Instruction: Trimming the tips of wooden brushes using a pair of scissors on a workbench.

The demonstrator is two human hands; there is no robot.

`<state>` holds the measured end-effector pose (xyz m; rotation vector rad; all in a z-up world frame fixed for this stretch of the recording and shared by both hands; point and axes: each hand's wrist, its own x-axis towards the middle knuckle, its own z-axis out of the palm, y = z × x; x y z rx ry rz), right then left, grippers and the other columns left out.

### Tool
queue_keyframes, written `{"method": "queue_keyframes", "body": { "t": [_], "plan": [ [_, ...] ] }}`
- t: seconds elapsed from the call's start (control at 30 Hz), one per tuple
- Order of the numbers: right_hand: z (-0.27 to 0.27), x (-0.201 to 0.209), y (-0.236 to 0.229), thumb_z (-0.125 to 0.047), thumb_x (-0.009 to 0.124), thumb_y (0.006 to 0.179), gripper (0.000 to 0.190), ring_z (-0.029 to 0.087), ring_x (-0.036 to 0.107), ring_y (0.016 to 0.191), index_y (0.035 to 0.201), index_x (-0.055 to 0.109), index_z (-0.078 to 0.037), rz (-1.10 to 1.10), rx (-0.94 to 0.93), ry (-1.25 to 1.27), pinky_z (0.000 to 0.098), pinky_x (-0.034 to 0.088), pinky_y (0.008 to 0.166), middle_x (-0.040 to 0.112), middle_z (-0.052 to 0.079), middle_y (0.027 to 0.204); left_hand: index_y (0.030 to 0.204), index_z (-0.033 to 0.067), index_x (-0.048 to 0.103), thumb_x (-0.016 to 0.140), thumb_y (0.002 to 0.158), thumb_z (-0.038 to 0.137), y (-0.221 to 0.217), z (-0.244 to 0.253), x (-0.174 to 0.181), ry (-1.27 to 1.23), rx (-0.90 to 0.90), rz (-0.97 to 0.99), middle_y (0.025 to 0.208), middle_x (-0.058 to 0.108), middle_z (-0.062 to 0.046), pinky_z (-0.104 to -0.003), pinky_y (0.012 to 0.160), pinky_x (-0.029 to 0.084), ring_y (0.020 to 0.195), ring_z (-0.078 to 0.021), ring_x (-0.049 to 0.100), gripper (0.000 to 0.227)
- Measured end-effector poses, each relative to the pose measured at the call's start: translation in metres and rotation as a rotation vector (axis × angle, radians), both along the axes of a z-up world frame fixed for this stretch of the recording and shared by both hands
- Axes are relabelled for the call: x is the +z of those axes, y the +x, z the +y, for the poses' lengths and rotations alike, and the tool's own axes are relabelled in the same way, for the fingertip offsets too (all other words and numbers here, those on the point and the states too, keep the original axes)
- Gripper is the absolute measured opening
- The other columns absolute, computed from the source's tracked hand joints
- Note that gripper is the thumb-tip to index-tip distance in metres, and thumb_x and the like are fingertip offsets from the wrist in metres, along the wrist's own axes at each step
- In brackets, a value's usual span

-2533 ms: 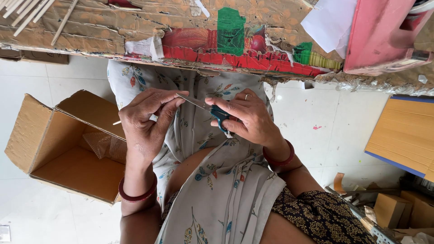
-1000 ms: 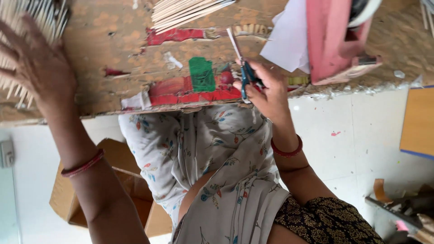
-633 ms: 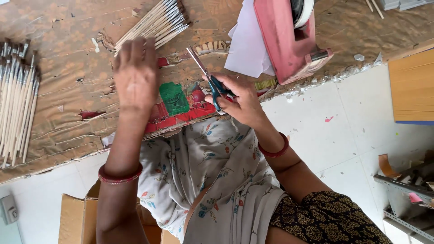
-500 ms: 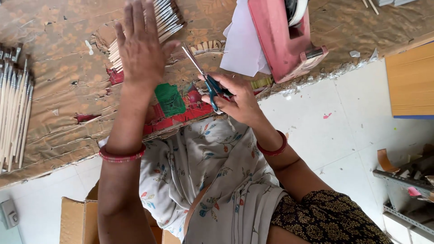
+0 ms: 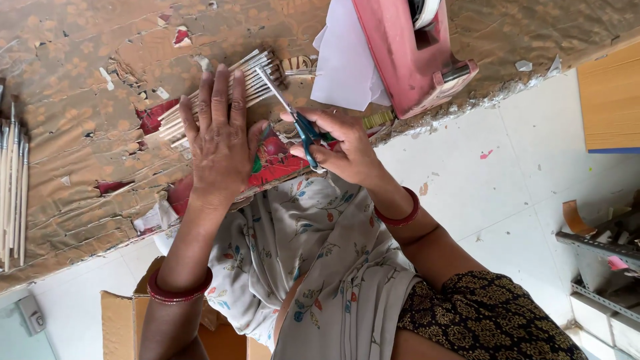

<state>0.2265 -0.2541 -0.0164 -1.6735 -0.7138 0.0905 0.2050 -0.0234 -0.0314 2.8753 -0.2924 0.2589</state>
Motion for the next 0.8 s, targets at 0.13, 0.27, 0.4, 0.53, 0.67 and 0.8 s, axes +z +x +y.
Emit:
{"method": "queue_keyframes", "body": {
  "t": [0.13, 0.27, 0.4, 0.53, 0.67, 0.8],
  "plan": [
    [-0.001, -0.009, 0.0, -0.002, 0.083, 0.092, 0.049, 0.002, 0.048, 0.076, 0.138, 0.064, -0.005, 0.044, -0.024, 0.063, 0.0201, 0.044, 0.07, 0.053, -0.005, 0.086, 0.156, 0.0051, 0.041, 0.061, 0.109, 0.035, 0.0, -0.01, -0.005, 0.115, 0.006, -0.193, 0.157, 0.041, -0.018, -0.061, 0.122, 0.023, 0.148, -0.0368, 0.039, 0.059],
    [-0.002, -0.012, 0.0, 0.0, 0.081, 0.093, 0.049, 0.0, 0.048, 0.077, 0.139, 0.064, -0.004, 0.097, -0.027, 0.101, 0.0193, 0.043, 0.07, 0.05, -0.007, 0.086, 0.125, 0.0061, 0.064, 0.063, 0.102, 0.022, 0.003, -0.02, 0.004, 0.396, -0.015, -0.306, 0.126, 0.056, -0.01, -0.051, 0.117, 0.038, 0.127, -0.0269, 0.052, 0.027],
    [0.0, -0.01, -0.001, 0.0, 0.082, 0.093, 0.048, 0.0, 0.048, 0.077, 0.138, 0.065, -0.004, 0.075, -0.046, 0.067, 0.0196, 0.044, 0.07, 0.051, -0.007, 0.087, 0.111, 0.0067, 0.068, 0.064, 0.094, 0.02, 0.013, -0.025, 0.01, 0.517, 0.002, -0.334, 0.105, 0.056, -0.006, -0.042, 0.103, 0.046, 0.108, -0.0227, 0.055, 0.022],
    [-0.001, -0.007, -0.002, -0.004, 0.082, 0.096, 0.049, 0.001, 0.055, 0.084, 0.141, 0.062, -0.004, 0.064, -0.04, 0.094, 0.0213, 0.05, 0.077, 0.061, -0.006, 0.096, 0.099, 0.0092, 0.064, 0.065, 0.09, 0.02, 0.018, -0.031, 0.022, 0.527, 0.006, -0.307, 0.098, 0.056, -0.005, -0.035, 0.083, 0.05, 0.094, -0.02, 0.058, 0.013],
    [-0.005, -0.011, 0.001, -0.013, 0.082, 0.096, 0.05, 0.004, 0.059, 0.079, 0.141, 0.06, -0.007, 0.029, -0.018, 0.101, 0.0225, 0.05, 0.072, 0.065, -0.004, 0.095, 0.093, 0.0086, 0.06, 0.07, 0.096, 0.015, 0.014, -0.027, 0.031, 0.464, 0.022, -0.328, 0.088, 0.058, -0.004, -0.035, 0.073, 0.052, 0.085, -0.0202, 0.061, 0.011],
    [-0.007, -0.028, 0.004, -0.017, 0.078, 0.098, 0.048, 0.006, 0.062, 0.078, 0.141, 0.059, -0.008, -0.043, -0.033, 0.107, 0.0241, 0.051, 0.072, 0.068, -0.002, 0.097, 0.11, 0.0044, 0.061, 0.063, 0.106, 0.003, -0.003, -0.007, 0.052, 0.252, 0.004, -0.418, 0.091, 0.064, -0.009, -0.038, 0.075, 0.055, 0.084, -0.026, 0.066, 0.005]
  ]
}}
